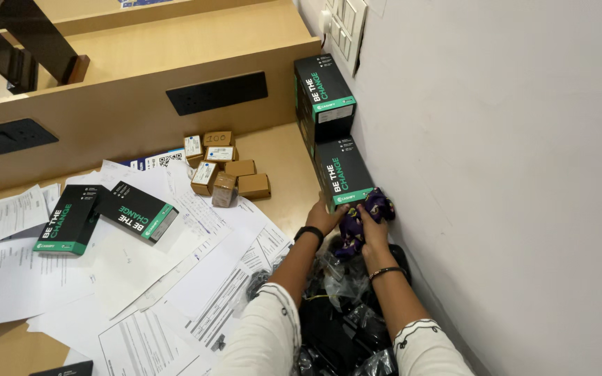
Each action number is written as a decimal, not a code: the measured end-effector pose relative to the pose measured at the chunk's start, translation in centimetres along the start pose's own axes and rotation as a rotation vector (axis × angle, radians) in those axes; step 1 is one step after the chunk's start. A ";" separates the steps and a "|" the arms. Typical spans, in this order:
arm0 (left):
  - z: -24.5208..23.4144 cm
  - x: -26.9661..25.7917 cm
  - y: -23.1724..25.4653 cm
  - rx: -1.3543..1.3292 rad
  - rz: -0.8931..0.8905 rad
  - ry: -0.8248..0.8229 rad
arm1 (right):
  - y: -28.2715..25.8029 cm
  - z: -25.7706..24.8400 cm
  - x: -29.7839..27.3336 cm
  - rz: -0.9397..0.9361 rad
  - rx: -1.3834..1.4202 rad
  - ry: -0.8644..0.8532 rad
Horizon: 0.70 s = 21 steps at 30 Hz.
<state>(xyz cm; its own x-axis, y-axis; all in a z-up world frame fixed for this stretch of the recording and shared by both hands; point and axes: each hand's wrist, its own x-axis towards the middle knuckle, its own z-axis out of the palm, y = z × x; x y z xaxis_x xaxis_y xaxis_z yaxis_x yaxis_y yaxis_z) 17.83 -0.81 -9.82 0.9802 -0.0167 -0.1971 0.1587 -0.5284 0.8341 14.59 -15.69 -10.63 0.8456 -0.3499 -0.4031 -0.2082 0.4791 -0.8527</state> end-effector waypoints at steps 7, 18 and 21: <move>-15.5 -18.7 -9.3 -0.084 0.135 0.432 | -6.3 -3.1 -12.4 0.098 0.055 -0.094; -34.2 -49.3 -30.6 0.645 -0.983 0.645 | 2.1 -8.9 -39.9 -0.096 -0.419 -0.416; -34.8 -50.5 -31.8 0.746 -1.021 0.587 | 8.1 -11.8 -43.1 -0.410 -0.583 -0.643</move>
<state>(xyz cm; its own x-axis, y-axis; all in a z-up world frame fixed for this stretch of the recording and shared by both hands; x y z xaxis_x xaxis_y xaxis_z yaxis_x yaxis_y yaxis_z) -32.67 46.38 -8.49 0.4060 0.9018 -0.1481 0.9076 -0.4169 -0.0503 -29.37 -6.25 -4.13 0.9788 0.1905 0.0748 0.0987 -0.1190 -0.9880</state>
